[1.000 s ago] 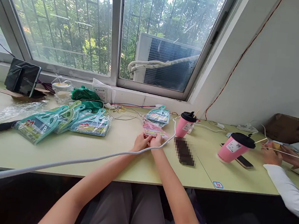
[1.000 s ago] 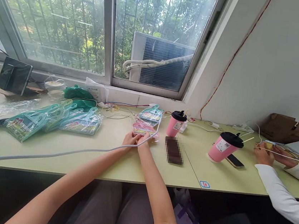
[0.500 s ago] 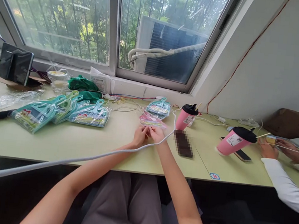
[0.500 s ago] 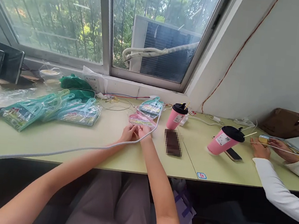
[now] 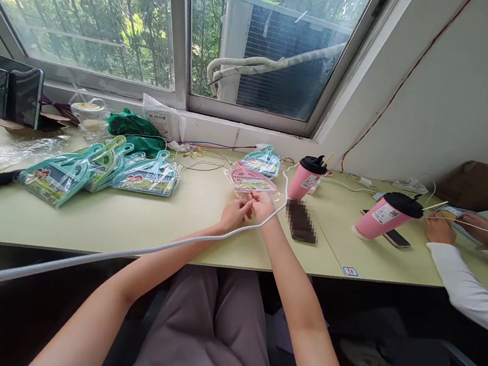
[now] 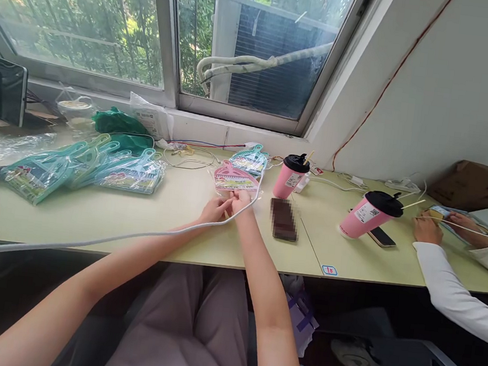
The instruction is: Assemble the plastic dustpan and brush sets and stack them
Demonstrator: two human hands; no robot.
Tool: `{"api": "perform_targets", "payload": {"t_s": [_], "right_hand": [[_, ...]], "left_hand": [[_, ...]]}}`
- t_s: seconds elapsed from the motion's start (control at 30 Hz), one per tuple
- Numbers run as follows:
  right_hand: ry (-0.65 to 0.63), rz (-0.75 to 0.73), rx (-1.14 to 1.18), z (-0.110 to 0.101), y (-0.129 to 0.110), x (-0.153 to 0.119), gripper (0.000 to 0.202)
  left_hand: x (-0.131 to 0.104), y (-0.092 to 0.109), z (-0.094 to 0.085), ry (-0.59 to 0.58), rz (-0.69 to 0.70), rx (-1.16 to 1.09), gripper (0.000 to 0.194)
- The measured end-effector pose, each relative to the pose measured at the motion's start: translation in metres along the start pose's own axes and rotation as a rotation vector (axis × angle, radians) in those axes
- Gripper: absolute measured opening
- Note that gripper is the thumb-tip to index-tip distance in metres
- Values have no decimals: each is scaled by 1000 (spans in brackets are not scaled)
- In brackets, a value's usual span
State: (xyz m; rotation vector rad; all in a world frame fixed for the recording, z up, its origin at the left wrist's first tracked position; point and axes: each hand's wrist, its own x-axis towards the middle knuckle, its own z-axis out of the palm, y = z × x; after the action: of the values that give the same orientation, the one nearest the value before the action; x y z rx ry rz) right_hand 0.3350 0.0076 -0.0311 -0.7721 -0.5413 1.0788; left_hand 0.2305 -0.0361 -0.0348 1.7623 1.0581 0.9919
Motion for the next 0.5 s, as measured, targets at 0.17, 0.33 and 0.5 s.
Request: {"api": "perform_targets", "payload": {"t_s": [0.17,0.33,0.5], "right_hand": [[-15,135,52,-8,-33,0,39],[-149,136,64,-24,-47,-6,45],[-298,180,-1,-29,-34,-17,44]], "left_hand": [[0,3,-5,149,-141,-147,64],[19,-1,-17,304,-164,-592,59],[27,0,-23,307,-146,-821,52]]}}
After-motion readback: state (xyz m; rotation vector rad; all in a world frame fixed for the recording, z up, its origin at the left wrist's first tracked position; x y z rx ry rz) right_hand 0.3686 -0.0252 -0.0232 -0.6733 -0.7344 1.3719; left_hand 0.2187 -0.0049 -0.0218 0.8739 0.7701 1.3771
